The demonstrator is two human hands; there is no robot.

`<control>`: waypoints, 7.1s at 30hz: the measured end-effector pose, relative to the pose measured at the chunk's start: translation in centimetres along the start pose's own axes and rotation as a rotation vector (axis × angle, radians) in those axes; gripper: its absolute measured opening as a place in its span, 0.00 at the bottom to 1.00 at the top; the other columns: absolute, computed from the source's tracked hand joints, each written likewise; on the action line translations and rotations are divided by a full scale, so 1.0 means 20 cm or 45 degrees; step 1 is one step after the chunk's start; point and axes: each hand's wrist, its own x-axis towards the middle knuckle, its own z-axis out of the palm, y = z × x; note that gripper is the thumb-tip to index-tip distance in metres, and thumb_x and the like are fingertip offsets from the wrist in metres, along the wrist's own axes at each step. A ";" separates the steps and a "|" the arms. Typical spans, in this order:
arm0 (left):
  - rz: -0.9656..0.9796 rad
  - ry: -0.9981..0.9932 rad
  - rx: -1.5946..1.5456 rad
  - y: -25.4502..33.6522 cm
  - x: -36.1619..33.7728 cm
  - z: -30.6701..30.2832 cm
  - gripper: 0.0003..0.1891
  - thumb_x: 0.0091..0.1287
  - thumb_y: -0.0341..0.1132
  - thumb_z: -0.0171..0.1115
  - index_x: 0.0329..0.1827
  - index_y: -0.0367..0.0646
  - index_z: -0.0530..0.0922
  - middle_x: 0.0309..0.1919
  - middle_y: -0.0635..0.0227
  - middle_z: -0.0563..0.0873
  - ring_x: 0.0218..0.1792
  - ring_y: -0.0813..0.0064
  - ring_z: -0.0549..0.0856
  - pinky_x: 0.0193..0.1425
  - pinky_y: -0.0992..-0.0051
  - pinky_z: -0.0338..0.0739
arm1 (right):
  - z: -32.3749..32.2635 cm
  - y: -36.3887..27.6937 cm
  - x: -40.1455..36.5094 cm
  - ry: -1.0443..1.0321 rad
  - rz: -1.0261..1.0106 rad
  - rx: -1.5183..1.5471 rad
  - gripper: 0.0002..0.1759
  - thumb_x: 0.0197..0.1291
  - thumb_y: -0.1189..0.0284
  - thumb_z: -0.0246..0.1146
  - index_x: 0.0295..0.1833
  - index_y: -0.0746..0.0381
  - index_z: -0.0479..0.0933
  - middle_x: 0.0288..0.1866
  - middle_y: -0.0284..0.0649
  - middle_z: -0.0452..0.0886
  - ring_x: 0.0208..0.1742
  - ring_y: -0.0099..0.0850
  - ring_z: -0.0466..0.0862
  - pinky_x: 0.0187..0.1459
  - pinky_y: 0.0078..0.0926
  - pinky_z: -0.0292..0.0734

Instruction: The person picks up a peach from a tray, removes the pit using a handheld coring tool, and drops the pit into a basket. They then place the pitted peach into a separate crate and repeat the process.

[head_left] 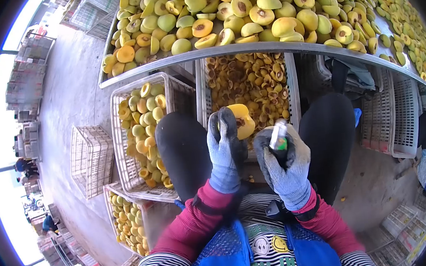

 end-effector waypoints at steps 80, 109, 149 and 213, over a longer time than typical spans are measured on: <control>-0.564 -0.099 -1.447 0.00 0.28 0.02 0.16 0.68 0.35 0.56 0.53 0.33 0.75 0.41 0.66 0.83 0.42 0.80 0.81 0.47 0.80 0.75 | 0.08 0.13 0.07 -0.114 -0.149 -0.119 0.10 0.64 0.70 0.55 0.43 0.67 0.69 0.26 0.43 0.76 0.24 0.43 0.77 0.26 0.38 0.71; -0.370 -0.989 0.866 -0.78 1.32 0.12 0.36 0.54 0.67 0.57 0.47 0.40 0.82 0.47 0.59 0.84 0.46 0.58 0.84 0.50 0.63 0.76 | 0.00 0.40 0.10 -0.239 1.479 1.870 0.26 0.69 0.48 0.46 0.42 0.61 0.74 0.21 0.30 0.69 0.13 0.18 0.62 0.13 0.15 0.57; -0.274 0.046 -0.949 0.01 0.12 0.01 0.18 0.73 0.42 0.49 0.53 0.36 0.75 0.44 0.65 0.81 0.43 0.77 0.80 0.50 0.75 0.75 | 0.03 0.14 -0.02 -0.150 -0.624 -0.588 0.07 0.60 0.75 0.58 0.39 0.69 0.71 0.36 0.49 0.73 0.27 0.44 0.77 0.28 0.38 0.71; -0.191 -0.071 -1.052 -0.57 1.01 0.16 0.20 0.54 0.22 0.66 0.51 0.32 0.73 0.42 0.63 0.82 0.47 0.78 0.80 0.54 0.79 0.76 | -0.03 0.20 0.19 0.014 1.266 1.366 0.17 0.69 0.61 0.52 0.48 0.65 0.72 0.23 0.33 0.74 0.14 0.21 0.71 0.14 0.17 0.64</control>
